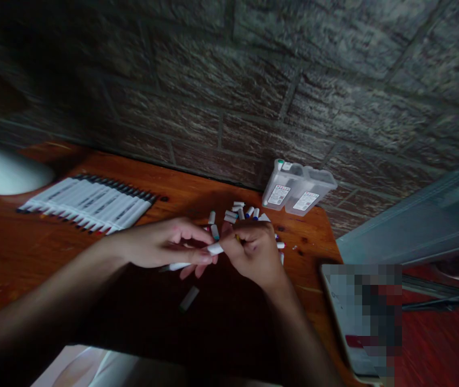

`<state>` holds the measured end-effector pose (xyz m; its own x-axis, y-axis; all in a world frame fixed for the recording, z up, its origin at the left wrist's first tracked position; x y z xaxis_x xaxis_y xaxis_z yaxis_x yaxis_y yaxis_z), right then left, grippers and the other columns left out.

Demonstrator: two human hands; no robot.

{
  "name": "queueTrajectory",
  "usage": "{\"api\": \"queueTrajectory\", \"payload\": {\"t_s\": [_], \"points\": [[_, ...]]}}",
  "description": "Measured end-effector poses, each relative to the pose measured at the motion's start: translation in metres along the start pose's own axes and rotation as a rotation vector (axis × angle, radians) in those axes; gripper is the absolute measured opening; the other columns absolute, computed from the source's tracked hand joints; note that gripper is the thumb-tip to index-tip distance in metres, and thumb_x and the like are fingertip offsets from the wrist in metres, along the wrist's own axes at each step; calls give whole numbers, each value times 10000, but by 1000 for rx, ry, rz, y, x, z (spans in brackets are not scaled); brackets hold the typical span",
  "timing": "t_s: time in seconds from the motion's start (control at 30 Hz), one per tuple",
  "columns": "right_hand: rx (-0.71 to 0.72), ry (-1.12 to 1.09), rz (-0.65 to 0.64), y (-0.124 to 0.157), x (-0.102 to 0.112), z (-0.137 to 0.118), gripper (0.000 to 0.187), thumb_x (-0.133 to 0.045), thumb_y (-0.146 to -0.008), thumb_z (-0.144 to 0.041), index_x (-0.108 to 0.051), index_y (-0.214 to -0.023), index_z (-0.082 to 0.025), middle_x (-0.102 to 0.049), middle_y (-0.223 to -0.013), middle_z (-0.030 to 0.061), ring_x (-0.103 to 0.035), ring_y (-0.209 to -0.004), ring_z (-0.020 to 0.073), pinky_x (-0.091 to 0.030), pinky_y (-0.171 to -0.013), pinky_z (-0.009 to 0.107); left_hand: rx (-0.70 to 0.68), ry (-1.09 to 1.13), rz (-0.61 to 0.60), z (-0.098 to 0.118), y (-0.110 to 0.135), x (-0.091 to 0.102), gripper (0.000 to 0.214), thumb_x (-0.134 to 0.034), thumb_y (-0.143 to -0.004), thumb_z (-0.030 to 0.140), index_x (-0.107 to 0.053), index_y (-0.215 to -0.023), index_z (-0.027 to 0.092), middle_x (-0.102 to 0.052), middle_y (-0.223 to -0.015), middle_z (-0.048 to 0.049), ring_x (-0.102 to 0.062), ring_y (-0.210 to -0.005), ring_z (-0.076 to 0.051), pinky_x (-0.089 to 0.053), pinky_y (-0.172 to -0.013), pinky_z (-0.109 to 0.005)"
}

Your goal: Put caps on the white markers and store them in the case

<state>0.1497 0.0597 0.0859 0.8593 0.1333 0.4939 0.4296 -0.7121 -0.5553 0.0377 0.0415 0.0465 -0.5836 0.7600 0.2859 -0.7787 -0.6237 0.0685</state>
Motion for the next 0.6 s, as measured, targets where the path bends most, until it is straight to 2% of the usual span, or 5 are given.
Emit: {"api": "queueTrajectory", "payload": {"t_s": [0.13,0.3,0.4,0.5,0.6], "points": [[-164,-29,49,6,-4,22,472,-538,-938,-353,-590,-508,-166,-485,-456,-33,-398,-427,77,-308,-464,229,-45,-56,89,-2,-6,2,278,-541,-966,323,-694,-907,100,-698,-775,-60,-622,-627,-102,-456,-565,-174],[-294,30,121,9,1,30,486,-549,-894,-376,-478,-451,-190,-436,-411,-43,-361,-395,78,-266,-431,239,-99,-56,181,4,-13,1,281,-555,-954,325,-724,-895,109,-703,-734,-55,-636,-613,-116,-463,-566,-183],[-261,33,80,6,5,20,464,-503,-887,-326,-461,-442,-200,-434,-405,-41,-359,-387,78,-256,-425,240,-43,68,109,3,-15,-6,292,-574,-943,360,-729,-883,119,-706,-713,-61,-615,-550,-107,-436,-510,-175],[-204,-101,-60,5,-1,9,478,-447,-924,-347,-532,-477,-199,-516,-449,-29,-399,-408,83,-295,-440,231,33,283,-6,0,-13,-13,258,-608,-921,376,-713,-881,143,-740,-769,-73,-588,-483,-96,-419,-456,-179],[-169,-172,-91,5,-3,6,502,-451,-928,-391,-508,-466,-202,-485,-449,-33,-363,-414,76,-272,-440,228,104,418,-78,-5,-12,-19,249,-638,-898,394,-709,-867,157,-743,-726,-75,-576,-442,-107,-397,-408,-189]]}}
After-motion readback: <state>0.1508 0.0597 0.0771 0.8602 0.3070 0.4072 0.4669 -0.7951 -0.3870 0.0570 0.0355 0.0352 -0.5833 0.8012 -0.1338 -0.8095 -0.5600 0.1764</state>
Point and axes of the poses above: each hand's wrist, its own y-axis away from the middle knuckle, its own x-axis out of the back of the hand, z = x × y, the point moved 8 cm from there along -y, towards the middle knuckle
